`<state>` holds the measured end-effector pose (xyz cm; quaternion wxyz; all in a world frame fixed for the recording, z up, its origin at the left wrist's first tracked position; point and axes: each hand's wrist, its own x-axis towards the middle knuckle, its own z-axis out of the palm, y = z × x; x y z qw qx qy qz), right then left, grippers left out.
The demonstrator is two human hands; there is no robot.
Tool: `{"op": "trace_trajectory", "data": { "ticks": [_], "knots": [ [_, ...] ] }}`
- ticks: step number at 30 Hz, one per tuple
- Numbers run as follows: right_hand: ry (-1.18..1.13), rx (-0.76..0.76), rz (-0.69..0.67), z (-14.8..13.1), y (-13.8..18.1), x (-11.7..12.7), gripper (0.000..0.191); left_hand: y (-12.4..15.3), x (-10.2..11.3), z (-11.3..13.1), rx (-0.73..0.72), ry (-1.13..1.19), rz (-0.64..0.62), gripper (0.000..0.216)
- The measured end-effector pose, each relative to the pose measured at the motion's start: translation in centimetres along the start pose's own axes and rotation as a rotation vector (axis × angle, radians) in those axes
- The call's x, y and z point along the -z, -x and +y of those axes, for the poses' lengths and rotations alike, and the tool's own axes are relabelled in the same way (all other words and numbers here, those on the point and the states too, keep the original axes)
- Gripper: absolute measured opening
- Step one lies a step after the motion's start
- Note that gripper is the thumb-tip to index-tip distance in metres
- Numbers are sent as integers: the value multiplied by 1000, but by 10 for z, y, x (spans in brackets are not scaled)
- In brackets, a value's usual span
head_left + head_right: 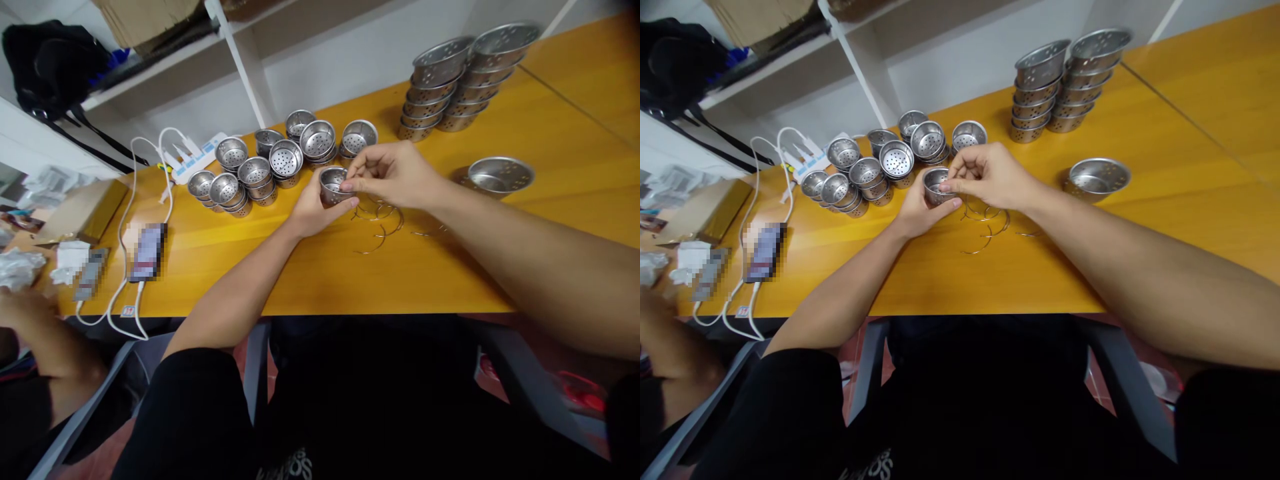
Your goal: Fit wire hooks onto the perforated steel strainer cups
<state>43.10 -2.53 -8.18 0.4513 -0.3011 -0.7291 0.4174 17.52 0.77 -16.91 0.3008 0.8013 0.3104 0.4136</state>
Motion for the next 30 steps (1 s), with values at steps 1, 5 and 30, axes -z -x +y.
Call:
{"op": "trace_trajectory", "data": {
  "ticks": [1,5,30],
  "knots": [
    [30,20,18,1,1,1,54,-1,0,-2,-4,-5,6,89],
    [163,118,122,6,2,7,53,-4,1,-9,0,-14,36,99],
    [520,240,-109,5,5,21,23,-4,4,16,95,90,132,91]
  ]
}}
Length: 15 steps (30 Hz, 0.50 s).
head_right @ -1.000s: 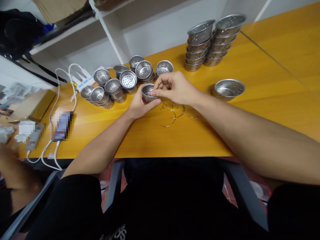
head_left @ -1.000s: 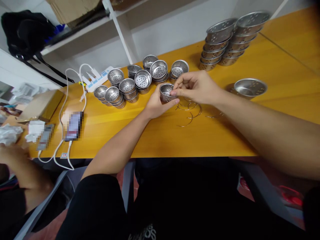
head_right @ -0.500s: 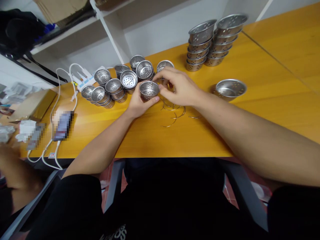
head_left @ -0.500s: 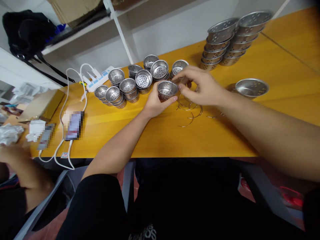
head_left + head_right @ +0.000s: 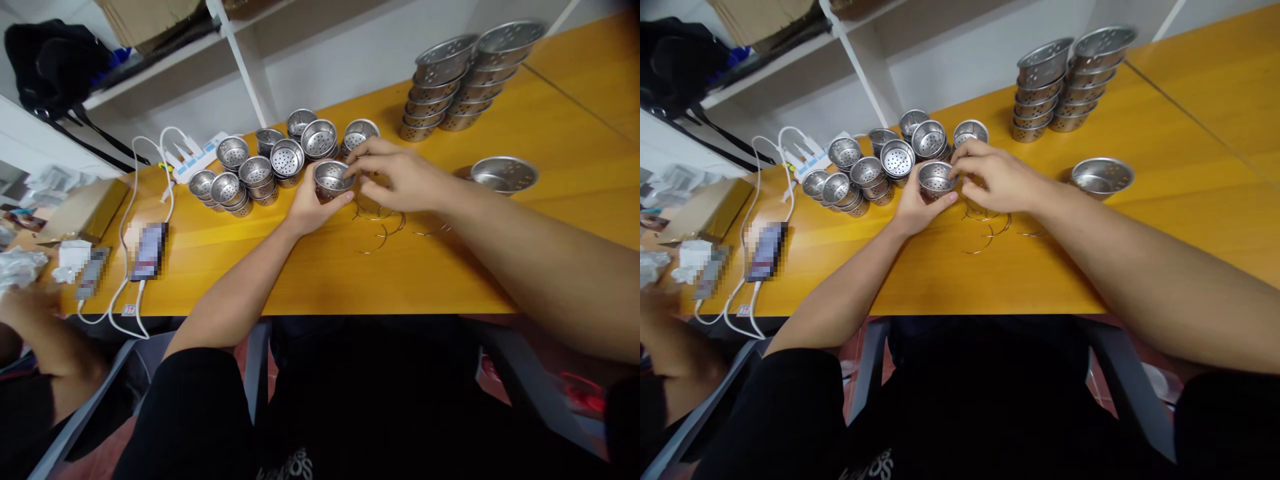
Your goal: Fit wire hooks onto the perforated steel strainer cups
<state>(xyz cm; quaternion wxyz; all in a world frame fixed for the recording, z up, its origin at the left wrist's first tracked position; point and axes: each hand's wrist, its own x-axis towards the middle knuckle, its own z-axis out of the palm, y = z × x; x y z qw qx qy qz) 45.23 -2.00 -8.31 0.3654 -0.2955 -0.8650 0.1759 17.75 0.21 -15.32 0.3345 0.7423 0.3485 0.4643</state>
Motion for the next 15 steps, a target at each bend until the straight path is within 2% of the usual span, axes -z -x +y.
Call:
{"op": "trace_trajectory", "data": {
  "ticks": [9,15],
  "knots": [
    [-56,51,-55,17,3,-20,53,0,1,1,-1,-11,-26,86],
    [-44,46,-50,15,3,-18,54,0,-2,0,13,5,-8,87]
  ]
}}
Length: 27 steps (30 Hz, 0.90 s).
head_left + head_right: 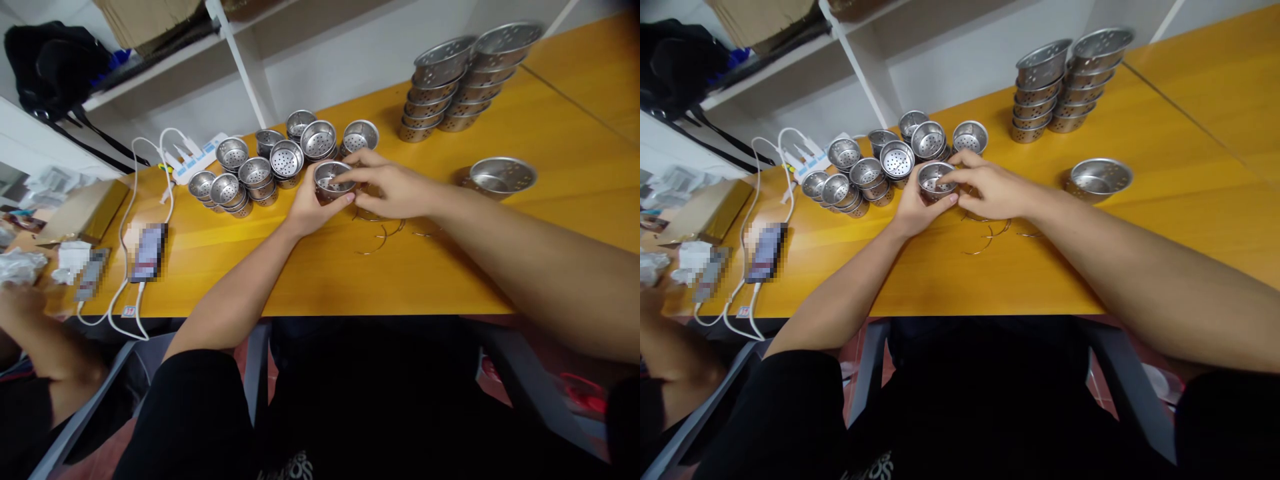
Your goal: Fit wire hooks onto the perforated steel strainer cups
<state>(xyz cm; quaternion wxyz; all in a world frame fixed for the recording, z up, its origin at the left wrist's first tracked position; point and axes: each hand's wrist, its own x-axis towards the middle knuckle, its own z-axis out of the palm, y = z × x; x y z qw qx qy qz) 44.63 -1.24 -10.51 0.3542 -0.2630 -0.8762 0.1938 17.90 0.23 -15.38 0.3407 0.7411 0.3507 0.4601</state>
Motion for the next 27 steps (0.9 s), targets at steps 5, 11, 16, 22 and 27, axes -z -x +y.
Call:
{"op": "trace_trajectory", "data": {
  "ticks": [5,11,16,22,27],
  "knots": [
    [-16,-1,51,-6,-1,5,40,0,0,-2,-10,29,3,88],
    [-62,-51,69,-8,-4,13,30,-1,-5,-6,47,92,30,103],
    [-107,-153,217,-4,-1,22,40,3,-5,-2,238,129,30,95],
    [-58,-139,369,5,1,30,48,11,0,21,-9,126,-288,46],
    [-11,-65,162,10,0,14,42,18,-4,37,-162,97,-476,31]
  ]
}}
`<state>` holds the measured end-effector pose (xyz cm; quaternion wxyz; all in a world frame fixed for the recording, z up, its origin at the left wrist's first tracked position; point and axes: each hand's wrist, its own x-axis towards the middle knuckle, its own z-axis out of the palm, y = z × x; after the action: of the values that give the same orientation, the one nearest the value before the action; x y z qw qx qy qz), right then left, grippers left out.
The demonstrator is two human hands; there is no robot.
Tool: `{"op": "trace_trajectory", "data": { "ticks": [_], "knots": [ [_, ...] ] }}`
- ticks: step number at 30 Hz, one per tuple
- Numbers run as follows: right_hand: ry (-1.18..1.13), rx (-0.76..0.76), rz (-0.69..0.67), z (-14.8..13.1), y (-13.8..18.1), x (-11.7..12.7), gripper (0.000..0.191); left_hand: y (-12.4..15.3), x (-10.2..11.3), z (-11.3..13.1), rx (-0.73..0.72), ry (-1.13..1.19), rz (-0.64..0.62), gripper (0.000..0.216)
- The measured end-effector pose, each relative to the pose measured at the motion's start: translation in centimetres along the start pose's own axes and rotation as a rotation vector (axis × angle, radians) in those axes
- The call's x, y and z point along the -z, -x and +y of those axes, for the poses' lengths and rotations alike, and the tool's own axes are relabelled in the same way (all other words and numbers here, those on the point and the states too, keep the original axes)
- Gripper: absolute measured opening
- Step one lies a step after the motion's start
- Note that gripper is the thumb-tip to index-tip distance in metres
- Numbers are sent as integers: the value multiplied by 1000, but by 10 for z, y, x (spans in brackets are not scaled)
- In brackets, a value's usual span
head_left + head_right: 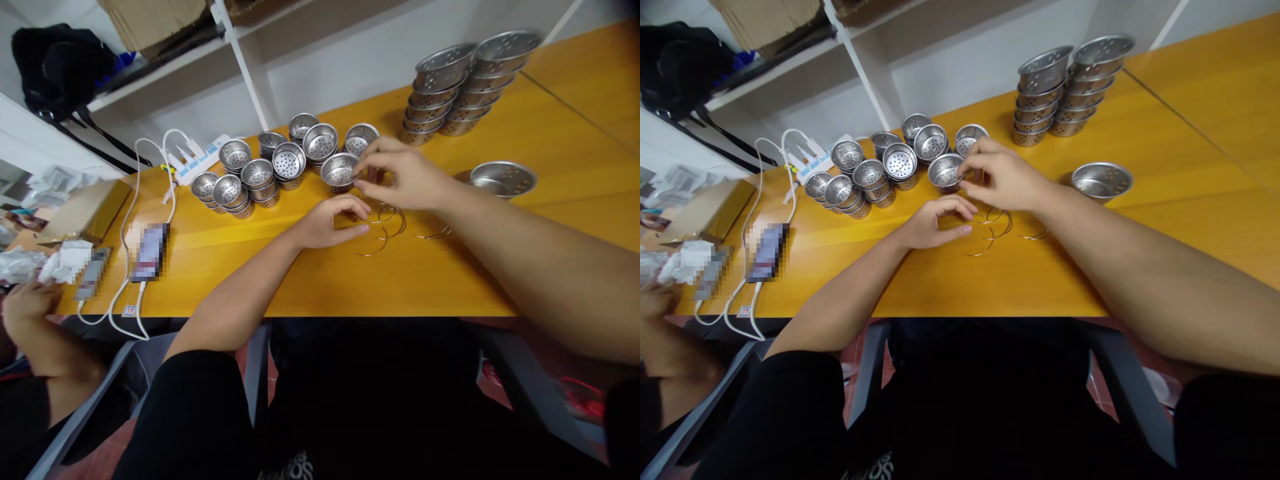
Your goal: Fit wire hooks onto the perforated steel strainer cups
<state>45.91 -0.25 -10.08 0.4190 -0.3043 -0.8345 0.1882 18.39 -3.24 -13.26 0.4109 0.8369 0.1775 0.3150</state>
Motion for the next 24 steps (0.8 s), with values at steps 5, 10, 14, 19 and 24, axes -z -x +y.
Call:
{"op": "trace_trajectory", "data": {
  "ticks": [5,10,14,19,24],
  "knots": [
    [104,-10,-16,14,0,-27,31,1,0,6,-34,-24,-42,19],
    [180,-28,-39,23,-3,-36,30,0,0,2,-104,-11,-15,22],
    [225,-63,-92,23,-5,-39,38,1,0,-2,-97,-26,10,27],
    [162,-73,-99,18,-5,-44,43,2,2,-1,-86,-21,0,23],
    [118,-51,-122,16,-6,-38,31,2,2,-1,-80,-28,3,22]
  ]
}}
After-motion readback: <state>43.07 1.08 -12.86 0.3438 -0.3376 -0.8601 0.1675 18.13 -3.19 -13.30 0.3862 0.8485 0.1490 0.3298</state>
